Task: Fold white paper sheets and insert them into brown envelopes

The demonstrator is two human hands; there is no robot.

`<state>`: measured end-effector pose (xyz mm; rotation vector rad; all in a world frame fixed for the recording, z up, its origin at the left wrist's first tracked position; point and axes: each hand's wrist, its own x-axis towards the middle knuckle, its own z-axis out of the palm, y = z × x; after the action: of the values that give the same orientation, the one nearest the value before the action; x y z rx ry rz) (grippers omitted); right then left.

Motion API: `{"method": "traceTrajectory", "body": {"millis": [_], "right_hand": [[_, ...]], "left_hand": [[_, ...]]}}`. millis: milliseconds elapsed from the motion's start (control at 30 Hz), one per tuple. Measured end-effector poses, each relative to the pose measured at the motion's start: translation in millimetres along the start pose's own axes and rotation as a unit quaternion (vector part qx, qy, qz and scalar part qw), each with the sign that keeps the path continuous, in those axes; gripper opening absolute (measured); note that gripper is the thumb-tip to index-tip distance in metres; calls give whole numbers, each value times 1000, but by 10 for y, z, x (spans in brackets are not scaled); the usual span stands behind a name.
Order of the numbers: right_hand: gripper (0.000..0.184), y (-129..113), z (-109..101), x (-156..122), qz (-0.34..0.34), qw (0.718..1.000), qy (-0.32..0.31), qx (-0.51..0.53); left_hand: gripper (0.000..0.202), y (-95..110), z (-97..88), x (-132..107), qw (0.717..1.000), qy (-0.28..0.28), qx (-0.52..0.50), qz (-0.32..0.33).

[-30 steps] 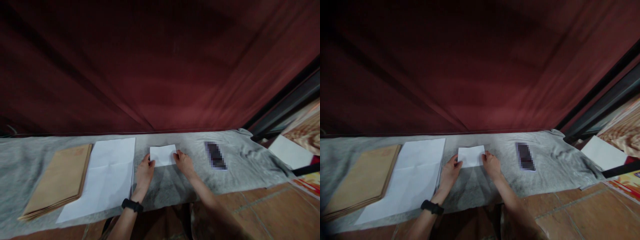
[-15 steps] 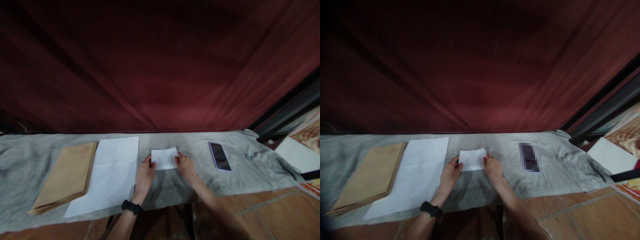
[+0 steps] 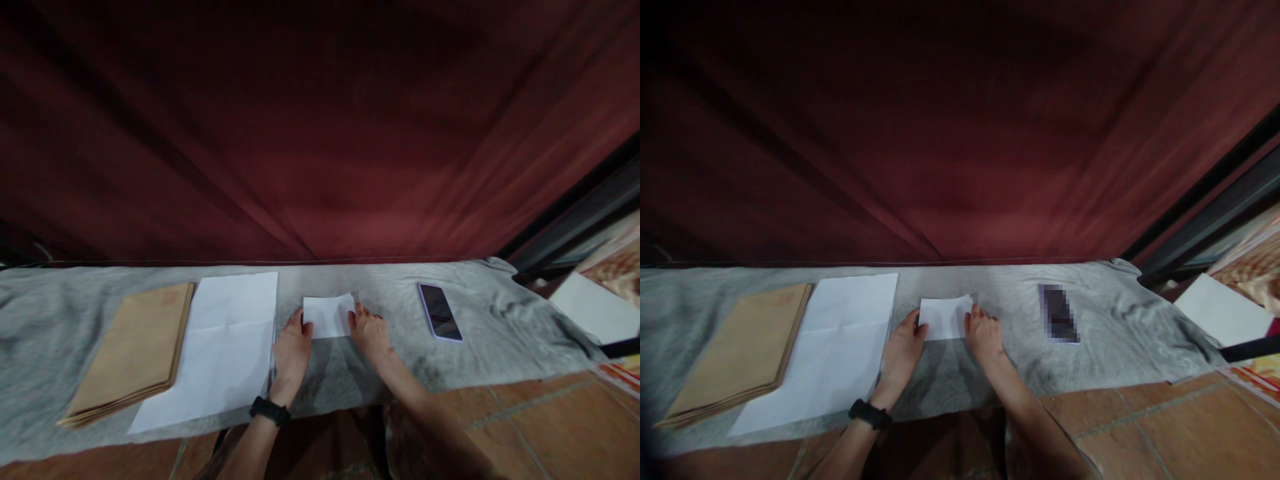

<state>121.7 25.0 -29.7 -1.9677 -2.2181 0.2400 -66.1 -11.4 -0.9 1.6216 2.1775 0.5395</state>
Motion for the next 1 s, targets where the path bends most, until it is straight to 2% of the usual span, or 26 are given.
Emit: {"method": "traceTrajectory", "body": {"millis": [133, 233, 300, 367, 433, 533, 667, 733, 833, 933, 1000], "right_hand": [[36, -41, -14, -32, 22, 996, 42, -72], [33, -63, -10, -56, 20, 991, 81, -106], [35, -65, 0, -59, 19, 989, 93, -112], [35, -60, 10, -52, 19, 989, 92, -110], [35, -54, 14, -40, 22, 990, 87, -105], [32, -54, -7, -32, 26, 993, 75, -91], [30, -79, -105, -34, 32, 994, 74, -71], [31, -114, -153, -28, 7, 995, 87, -56], [38, -213, -140, -11, -88, 991, 102, 12], [47, -339, -8, -10, -196, 971, 90, 99], [50, -404, 95, -17, -222, 965, 70, 117]], "left_hand": [[42, 46, -10, -37, 999, 8, 43, -8], [42, 40, 24, -55, 996, 41, 77, 12], [40, 19, 76, -59, 990, 84, 96, 67], [38, -7, 158, -63, 975, 127, 103, 150], [38, -31, 268, -74, 958, 147, 101, 224], [44, -66, 443, -100, 945, 145, 109, 271], [49, -95, 575, -123, 951, 112, 149, 249], [50, -98, 589, -125, 951, 105, 162, 240], [52, -101, 599, -126, 949, 103, 175, 241], [56, -125, 649, -124, 948, 99, 182, 242], [59, -150, 705, -123, 949, 109, 177, 238]]}}
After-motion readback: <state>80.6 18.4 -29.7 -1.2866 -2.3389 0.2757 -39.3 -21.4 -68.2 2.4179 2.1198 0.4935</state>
